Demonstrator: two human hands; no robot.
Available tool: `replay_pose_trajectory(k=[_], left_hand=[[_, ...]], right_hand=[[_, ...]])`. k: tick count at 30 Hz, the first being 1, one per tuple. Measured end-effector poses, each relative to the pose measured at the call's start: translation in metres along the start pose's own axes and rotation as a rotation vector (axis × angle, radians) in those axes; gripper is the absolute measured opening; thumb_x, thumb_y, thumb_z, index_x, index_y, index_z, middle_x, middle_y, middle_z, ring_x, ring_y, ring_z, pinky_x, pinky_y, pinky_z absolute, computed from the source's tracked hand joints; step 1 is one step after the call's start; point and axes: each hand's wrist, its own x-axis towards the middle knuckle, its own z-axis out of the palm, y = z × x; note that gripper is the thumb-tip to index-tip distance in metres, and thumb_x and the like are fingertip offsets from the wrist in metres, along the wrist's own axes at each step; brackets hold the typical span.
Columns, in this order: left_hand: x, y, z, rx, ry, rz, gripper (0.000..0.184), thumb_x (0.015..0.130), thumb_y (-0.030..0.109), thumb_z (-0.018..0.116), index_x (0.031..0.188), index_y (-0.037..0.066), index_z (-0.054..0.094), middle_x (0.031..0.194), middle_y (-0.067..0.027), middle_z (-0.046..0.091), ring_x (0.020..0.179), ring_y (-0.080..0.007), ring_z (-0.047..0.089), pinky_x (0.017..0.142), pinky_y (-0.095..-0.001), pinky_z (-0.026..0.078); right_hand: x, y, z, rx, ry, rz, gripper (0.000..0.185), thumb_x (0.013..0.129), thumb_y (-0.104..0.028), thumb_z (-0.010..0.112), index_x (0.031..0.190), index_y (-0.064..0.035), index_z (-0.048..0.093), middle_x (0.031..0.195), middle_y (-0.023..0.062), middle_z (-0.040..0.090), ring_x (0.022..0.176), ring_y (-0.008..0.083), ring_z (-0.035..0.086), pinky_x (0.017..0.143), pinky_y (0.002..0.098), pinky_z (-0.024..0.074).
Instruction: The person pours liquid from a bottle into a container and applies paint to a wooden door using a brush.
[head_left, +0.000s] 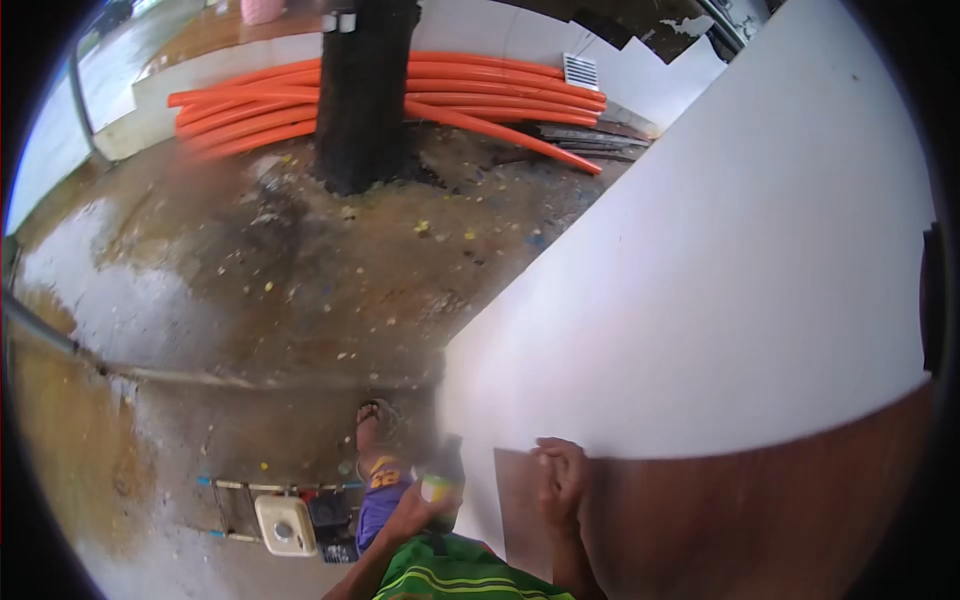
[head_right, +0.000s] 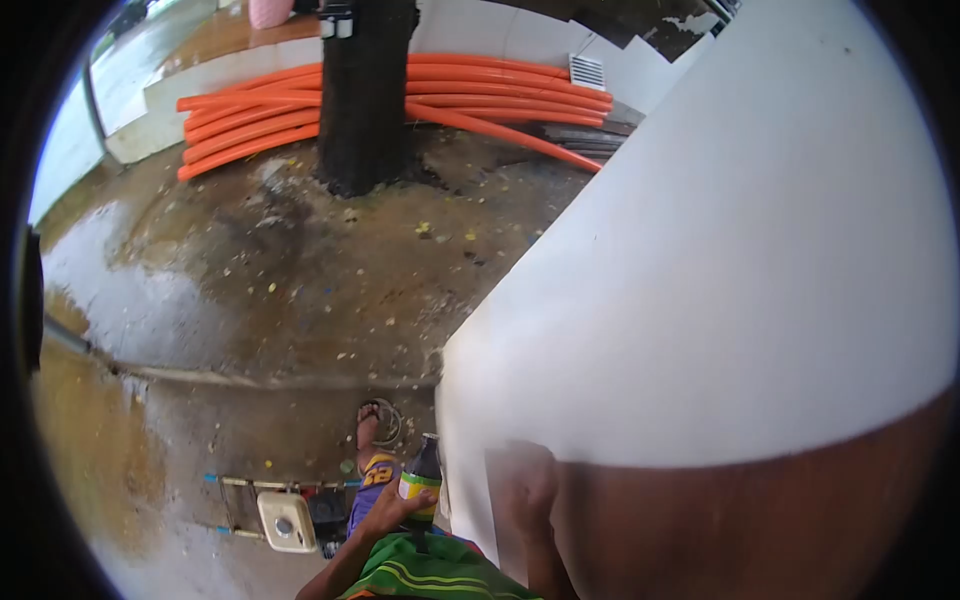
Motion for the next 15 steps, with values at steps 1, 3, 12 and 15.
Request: replay_pose_trajectory(k=[1,3,12,15], left_hand=[[0.021,0.013,-0.008,-0.001,-0.046,-0.015,0.04,0.086,0.023,0.077,0.116,0.002,0.061,0.098,-0.0056,0.067,0.089,-0.0146,0.063,0.08,-0.0305,0.051],[0.062,0.037,-0.02,0.098,-0.095,-0.035,0.045,0.085,0.027,0.079,0.117,0.001,0.06,0.097,-0.0052,0.068,0.088,-0.0159,0.064,0.079,-0.0321,0.052],[0.194,0.122,-0.057,0.281,-0.388,-0.351,0.035,0.093,0.024,0.071,0.119,0.018,0.049,0.055,0.0018,0.043,0.037,-0.009,0.036,0.031,-0.027,0.028],[0.219,0.155,-0.057,0.315,-0.458,-0.302,0.048,0.084,0.029,0.078,0.121,0.005,0.059,0.087,-0.0037,0.06,0.068,-0.0149,0.054,0.055,-0.0331,0.047]], right_hand=[[0.03,-0.025,-0.002,0.029,0.086,-0.056,0.009,0.094,-0.004,0.052,0.101,0.0002,0.057,0.101,0.0161,0.066,0.091,0.0249,0.064,0.085,0.0369,0.0516],[0.074,-0.033,-0.003,-0.054,0.281,-0.168,0.008,0.094,-0.005,0.048,0.099,-0.0006,0.052,0.103,0.0193,0.063,0.098,0.0293,0.061,0.09,0.0417,0.0498],[0.212,-0.012,-0.009,-0.9,0.483,-0.314,0.038,0.091,-0.025,0.052,0.121,-0.0025,0.047,0.121,0.0171,0.054,0.113,0.0346,0.045,0.098,0.0518,0.0392],[0.215,-0.006,-0.007,-1.182,0.417,-0.279,0.039,0.089,-0.034,0.052,0.116,-0.0065,0.049,0.119,0.0138,0.055,0.107,0.0312,0.045,0.092,0.0483,0.0383]])
